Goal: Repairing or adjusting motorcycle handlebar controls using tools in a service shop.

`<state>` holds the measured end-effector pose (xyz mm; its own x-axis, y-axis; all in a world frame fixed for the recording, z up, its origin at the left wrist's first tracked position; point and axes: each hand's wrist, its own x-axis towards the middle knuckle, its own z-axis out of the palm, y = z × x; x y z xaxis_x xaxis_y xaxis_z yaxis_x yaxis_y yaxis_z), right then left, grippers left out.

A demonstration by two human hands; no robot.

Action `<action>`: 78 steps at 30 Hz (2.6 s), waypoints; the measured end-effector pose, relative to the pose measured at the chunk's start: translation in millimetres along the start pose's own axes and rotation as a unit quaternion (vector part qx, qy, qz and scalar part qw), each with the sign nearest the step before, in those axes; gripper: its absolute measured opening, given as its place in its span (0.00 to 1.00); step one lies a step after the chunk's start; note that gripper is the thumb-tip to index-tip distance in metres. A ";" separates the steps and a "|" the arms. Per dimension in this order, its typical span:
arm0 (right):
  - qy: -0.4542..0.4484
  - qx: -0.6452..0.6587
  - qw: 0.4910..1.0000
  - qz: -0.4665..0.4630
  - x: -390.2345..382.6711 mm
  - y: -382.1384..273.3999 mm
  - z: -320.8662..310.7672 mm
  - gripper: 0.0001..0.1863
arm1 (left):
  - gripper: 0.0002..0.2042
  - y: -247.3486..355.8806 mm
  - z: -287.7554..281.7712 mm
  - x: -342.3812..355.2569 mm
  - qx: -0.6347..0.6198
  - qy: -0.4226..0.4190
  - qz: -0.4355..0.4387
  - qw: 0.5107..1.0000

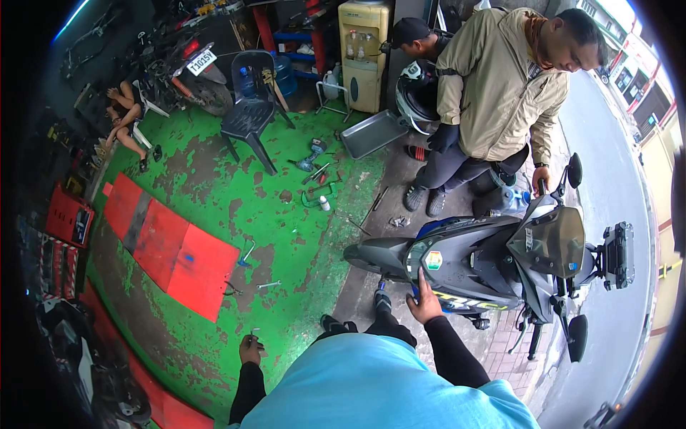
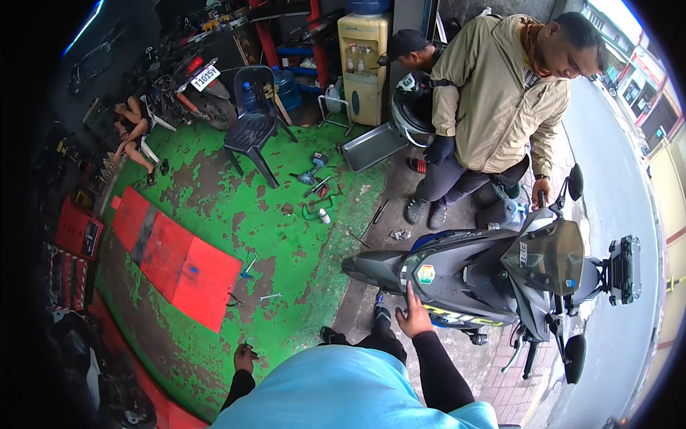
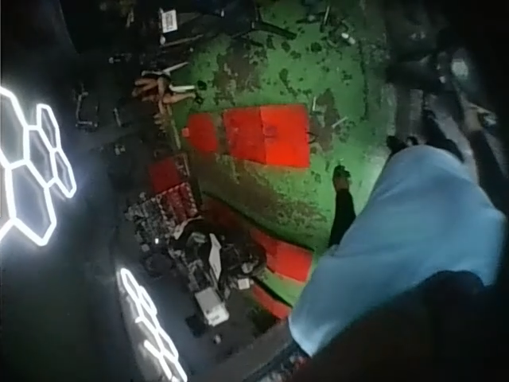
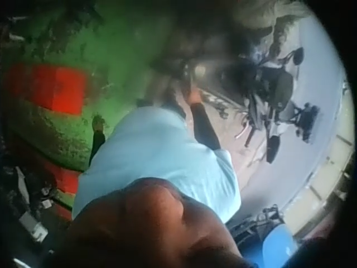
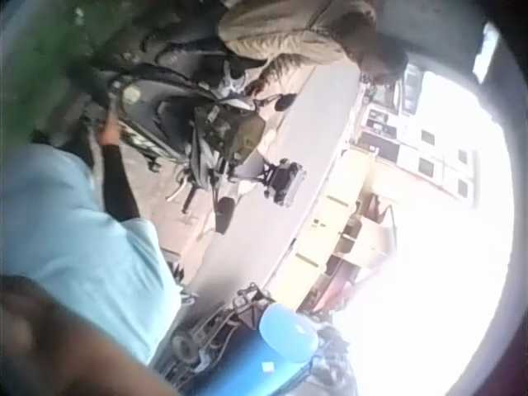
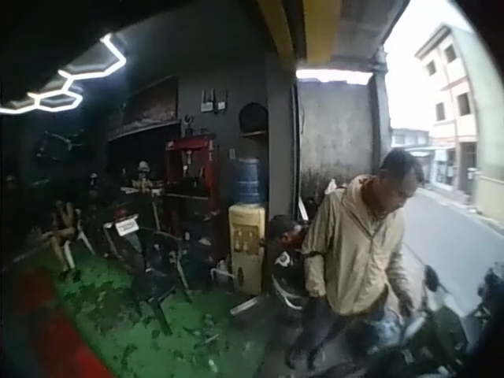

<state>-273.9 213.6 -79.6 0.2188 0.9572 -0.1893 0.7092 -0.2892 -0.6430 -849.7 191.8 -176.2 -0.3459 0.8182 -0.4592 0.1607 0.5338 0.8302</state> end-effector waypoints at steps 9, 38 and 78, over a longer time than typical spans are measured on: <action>-0.106 0.020 0.906 0.409 -230.0 150.5 83.5 0.55 | 0.10 6.8 -26.3 34.9 0.002 -0.103 -0.060 0.993; 0.319 -0.267 0.769 0.486 -194.2 103.5 -173.1 0.57 | 0.10 -0.6 -45.7 55.7 0.062 -0.186 -0.026 0.980; -0.197 0.242 0.815 0.488 19.6 45.6 34.7 0.21 | 0.08 73.4 -40.1 88.3 0.120 -0.022 -0.168 0.978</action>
<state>-260.6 219.3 -138.4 0.2204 0.2273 -0.9486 -0.0412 -0.9694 -0.2419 -905.5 294.7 -143.1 -0.3773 0.5942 -0.7103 0.2584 0.8041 0.5354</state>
